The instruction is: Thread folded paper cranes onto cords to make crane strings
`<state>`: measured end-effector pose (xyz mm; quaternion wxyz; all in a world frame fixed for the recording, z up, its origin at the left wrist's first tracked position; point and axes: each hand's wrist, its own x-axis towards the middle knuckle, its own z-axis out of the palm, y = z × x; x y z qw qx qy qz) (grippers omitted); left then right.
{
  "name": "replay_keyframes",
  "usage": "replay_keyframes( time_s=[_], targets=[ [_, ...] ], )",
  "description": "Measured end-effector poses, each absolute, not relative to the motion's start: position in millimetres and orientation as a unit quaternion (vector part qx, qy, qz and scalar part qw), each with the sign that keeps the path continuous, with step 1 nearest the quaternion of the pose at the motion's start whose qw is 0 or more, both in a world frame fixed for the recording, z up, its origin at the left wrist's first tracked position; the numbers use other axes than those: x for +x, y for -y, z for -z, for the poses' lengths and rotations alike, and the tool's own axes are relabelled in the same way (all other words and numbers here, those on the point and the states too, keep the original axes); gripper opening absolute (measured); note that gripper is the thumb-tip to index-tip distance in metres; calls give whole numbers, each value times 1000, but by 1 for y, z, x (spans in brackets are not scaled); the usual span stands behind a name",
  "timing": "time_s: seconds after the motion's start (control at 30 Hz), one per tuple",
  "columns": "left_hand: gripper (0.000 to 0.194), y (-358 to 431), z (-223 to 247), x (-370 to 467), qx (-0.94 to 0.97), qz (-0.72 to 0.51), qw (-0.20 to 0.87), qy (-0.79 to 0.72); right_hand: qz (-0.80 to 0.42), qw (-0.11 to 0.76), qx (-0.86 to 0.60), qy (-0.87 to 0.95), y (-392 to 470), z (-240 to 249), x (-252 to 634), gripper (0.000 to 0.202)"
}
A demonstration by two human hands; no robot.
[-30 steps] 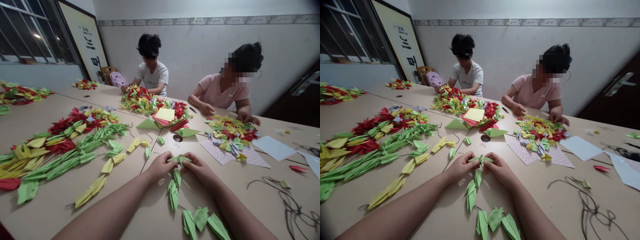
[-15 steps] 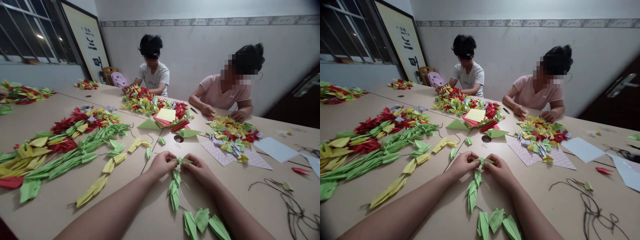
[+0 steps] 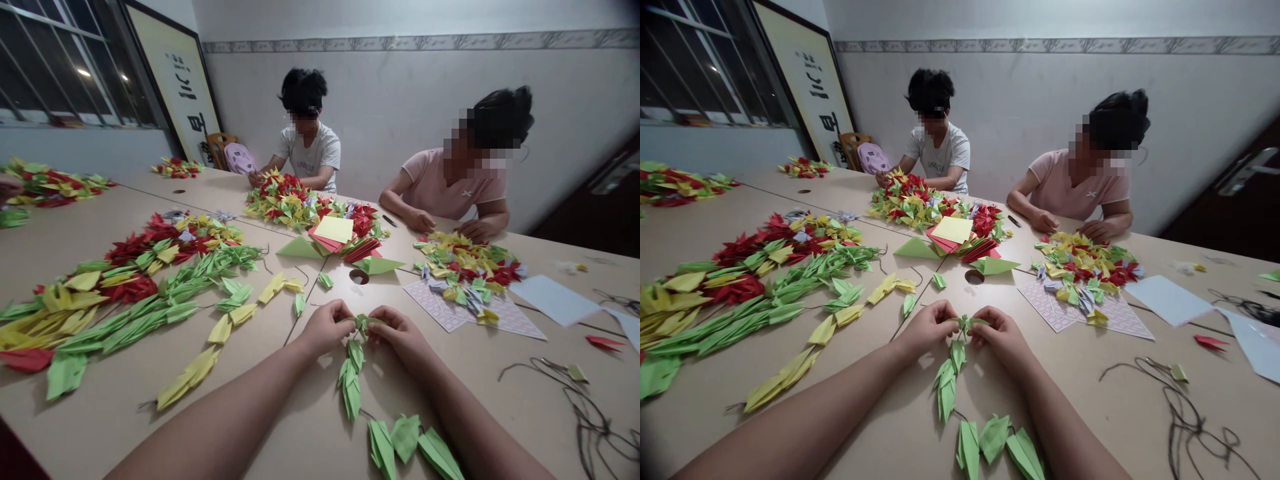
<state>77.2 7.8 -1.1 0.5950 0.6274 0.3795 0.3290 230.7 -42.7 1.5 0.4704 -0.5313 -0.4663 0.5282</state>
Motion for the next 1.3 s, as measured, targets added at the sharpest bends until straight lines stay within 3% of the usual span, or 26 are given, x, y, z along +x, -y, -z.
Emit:
replay_keyframes(
  time_s=[0.23, 0.7, 1.0, 1.13, 1.3],
  targets=[
    [8, -14, 3, 74, 535, -317, 688, -373, -582, 500, -503, 397, 42, 5, 236, 17],
    [9, -23, 4, 72, 440, -313, 737, -406, -625, 510, -505, 306, 38, 4, 247, 19],
    [17, -22, 3, 67, 450, -354, 731, -370, -486, 533, -509, 470, 42, 3, 242, 48],
    [5, -23, 3, 66, 440, -344, 746, -363, -449, 511, -530, 507, 43, 4, 243, 30],
    [15, -24, 2, 64, 441, -321, 768, -337, -454, 507, -554, 480, 41, 5, 244, 29]
  ],
)
